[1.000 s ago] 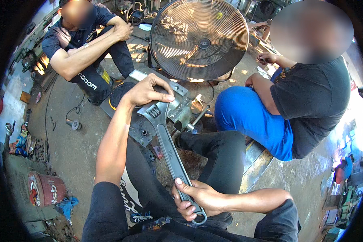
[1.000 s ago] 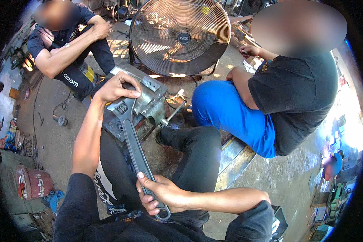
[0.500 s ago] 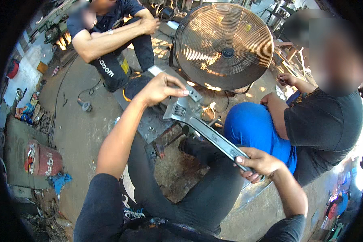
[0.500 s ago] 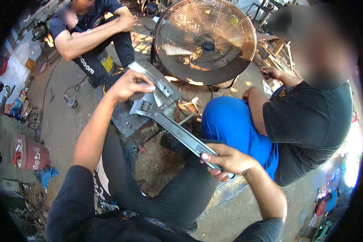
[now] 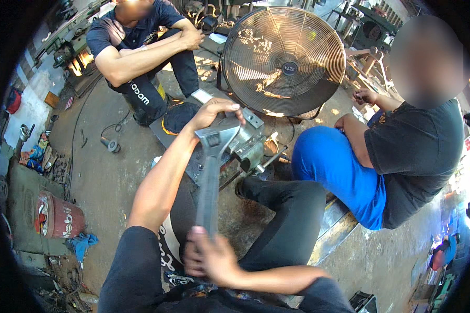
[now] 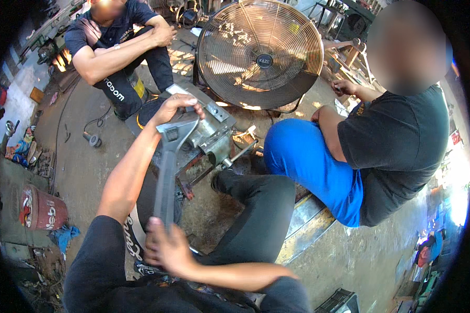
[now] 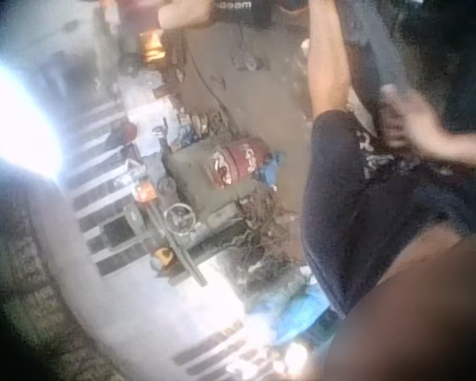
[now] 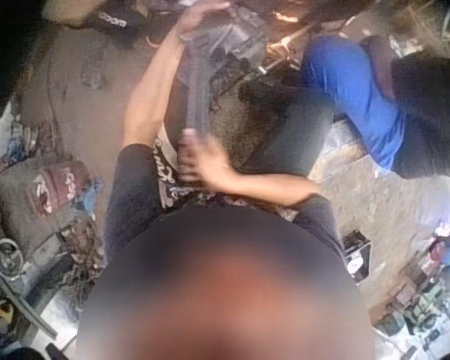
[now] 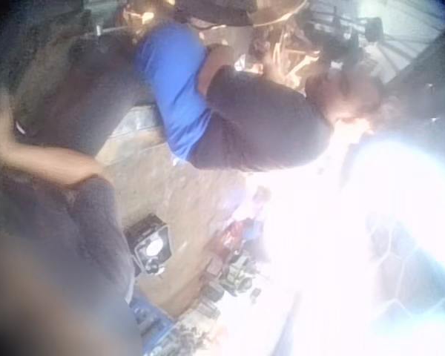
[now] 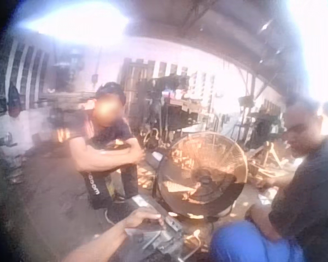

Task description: The person uses a large adjustable wrench to tighten a bolt on a metal part clamped in a vise. The person repeatedly adjusts the wrench and applies force to the bolt while two other people sit nearby.

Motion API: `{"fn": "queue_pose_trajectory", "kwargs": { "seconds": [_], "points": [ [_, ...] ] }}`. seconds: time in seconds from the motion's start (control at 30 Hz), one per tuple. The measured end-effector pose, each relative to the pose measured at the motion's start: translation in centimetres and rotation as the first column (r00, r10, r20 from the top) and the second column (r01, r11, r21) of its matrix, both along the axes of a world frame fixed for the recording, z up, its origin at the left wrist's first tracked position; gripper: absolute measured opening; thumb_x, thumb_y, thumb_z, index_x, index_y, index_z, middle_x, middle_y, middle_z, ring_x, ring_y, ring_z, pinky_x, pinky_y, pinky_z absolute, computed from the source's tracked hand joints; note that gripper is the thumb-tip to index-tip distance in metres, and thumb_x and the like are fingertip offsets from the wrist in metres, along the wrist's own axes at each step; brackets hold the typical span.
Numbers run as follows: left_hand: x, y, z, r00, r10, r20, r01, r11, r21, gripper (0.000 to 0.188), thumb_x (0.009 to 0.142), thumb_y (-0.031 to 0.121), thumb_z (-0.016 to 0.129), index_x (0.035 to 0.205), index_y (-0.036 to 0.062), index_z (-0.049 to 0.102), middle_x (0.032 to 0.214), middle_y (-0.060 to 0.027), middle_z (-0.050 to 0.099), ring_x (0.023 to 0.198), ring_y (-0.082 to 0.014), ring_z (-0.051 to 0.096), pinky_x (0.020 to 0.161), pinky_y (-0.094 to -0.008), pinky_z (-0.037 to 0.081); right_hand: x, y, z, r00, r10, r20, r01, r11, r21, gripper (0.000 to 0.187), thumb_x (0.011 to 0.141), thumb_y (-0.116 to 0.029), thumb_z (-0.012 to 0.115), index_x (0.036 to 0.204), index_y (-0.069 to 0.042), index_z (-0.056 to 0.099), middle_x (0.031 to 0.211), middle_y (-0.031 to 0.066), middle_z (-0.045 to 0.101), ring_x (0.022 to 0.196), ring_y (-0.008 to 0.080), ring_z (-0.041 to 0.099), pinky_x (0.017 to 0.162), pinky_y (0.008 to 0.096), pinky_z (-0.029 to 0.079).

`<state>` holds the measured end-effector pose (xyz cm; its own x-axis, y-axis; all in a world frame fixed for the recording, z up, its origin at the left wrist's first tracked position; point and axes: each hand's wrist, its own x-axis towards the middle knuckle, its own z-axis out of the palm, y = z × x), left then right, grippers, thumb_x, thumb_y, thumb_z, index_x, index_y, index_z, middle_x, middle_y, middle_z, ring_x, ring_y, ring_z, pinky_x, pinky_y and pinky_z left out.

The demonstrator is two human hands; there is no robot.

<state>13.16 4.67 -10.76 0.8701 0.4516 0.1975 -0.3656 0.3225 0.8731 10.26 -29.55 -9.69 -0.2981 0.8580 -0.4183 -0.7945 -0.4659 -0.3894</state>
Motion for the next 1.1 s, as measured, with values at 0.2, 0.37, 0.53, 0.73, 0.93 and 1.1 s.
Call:
{"fn": "queue_pose_trajectory", "kwargs": {
  "seconds": [0.2,0.37,0.53,0.73,0.93,1.1],
  "points": [
    [0.7,-3.2,0.2,0.808,0.589,0.001,-0.515,0.707,0.485,0.022,0.093,0.019,0.073,0.097,-0.0021,0.078,0.087,-0.008,0.078,0.082,-0.0144,0.072,0.077,-0.0279,0.053,28.5,2.3,7.0,0.348,0.543,0.765,-0.395,0.824,-0.406,0.036,0.102,-0.044,0.067,0.11,-0.011,0.054,0.06,-0.0095,0.034,0.044,0.0034,0.032,0.037,0.0238,0.029],
    [0.7,-4.2,0.6,0.642,0.743,0.19,-0.61,0.344,0.714,0.022,0.091,0.022,0.076,0.091,-0.0001,0.08,0.082,-0.0092,0.079,0.076,-0.0125,0.072,0.07,-0.0281,0.053,35.9,9.1,6.6,0.383,0.706,0.596,-0.691,0.647,-0.322,0.032,0.102,-0.042,0.067,0.108,-0.015,0.052,0.062,-0.0016,0.041,0.048,0.0068,0.042,0.038,0.0249,0.034],
    [0.5,-1.1,-0.2,0.866,0.498,0.036,-0.408,0.664,0.626,0.022,0.092,0.021,0.075,0.091,0.0004,0.082,0.083,-0.0089,0.079,0.076,-0.0114,0.072,0.073,-0.0274,0.053,19.3,-1.2,3.9,0.754,0.4,0.521,-0.378,0.913,-0.155,0.032,0.104,-0.03,0.066,0.12,-0.019,0.04,0.069,-0.0019,0.045,0.053,0.0103,0.048,0.042,0.0265,0.041],
    [-1.6,1.3,2.2,0.85,0.524,-0.054,-0.373,0.672,0.64,0.03,0.096,0.023,0.074,0.115,-0.0014,0.076,0.095,-0.0102,0.079,0.085,-0.0123,0.073,0.081,-0.0291,0.056,-7.2,4.2,1.3,0.97,-0.23,0.08,0.232,0.973,-0.012,0.022,0.11,-0.029,0.055,0.1,-0.016,0.04,0.066,-0.0012,0.039,0.05,0.0095,0.037,0.044,0.0264,0.031],
    [-14.2,-0.4,4.7,0.388,0.905,-0.174,-0.857,0.424,0.293,0.043,0.097,0.018,0.071,0.137,0.0047,0.06,0.106,-0.0105,0.074,0.093,-0.0184,0.073,0.089,-0.033,0.056,-3.7,2.0,-0.3,0.955,-0.103,0.278,0.109,0.994,-0.008,0.024,0.11,-0.026,0.055,0.094,-0.013,0.042,0.064,-0.0028,0.037,0.05,0.0091,0.037,0.043,0.028,0.033],
    [-16.0,-6.7,2.1,0.611,0.768,-0.193,-0.597,0.607,0.525,0.049,0.086,0.007,0.081,0.131,0.0044,0.061,0.094,-0.0114,0.075,0.085,-0.0174,0.072,0.082,-0.0304,0.057,21.4,-0.8,5.8,0.514,0.495,0.7,-0.424,0.857,-0.294,0.028,0.1,-0.021,0.072,0.119,-0.008,0.057,0.066,-0.0027,0.048,0.052,0.0079,0.05,0.04,0.0266,0.042]
  ]
}}
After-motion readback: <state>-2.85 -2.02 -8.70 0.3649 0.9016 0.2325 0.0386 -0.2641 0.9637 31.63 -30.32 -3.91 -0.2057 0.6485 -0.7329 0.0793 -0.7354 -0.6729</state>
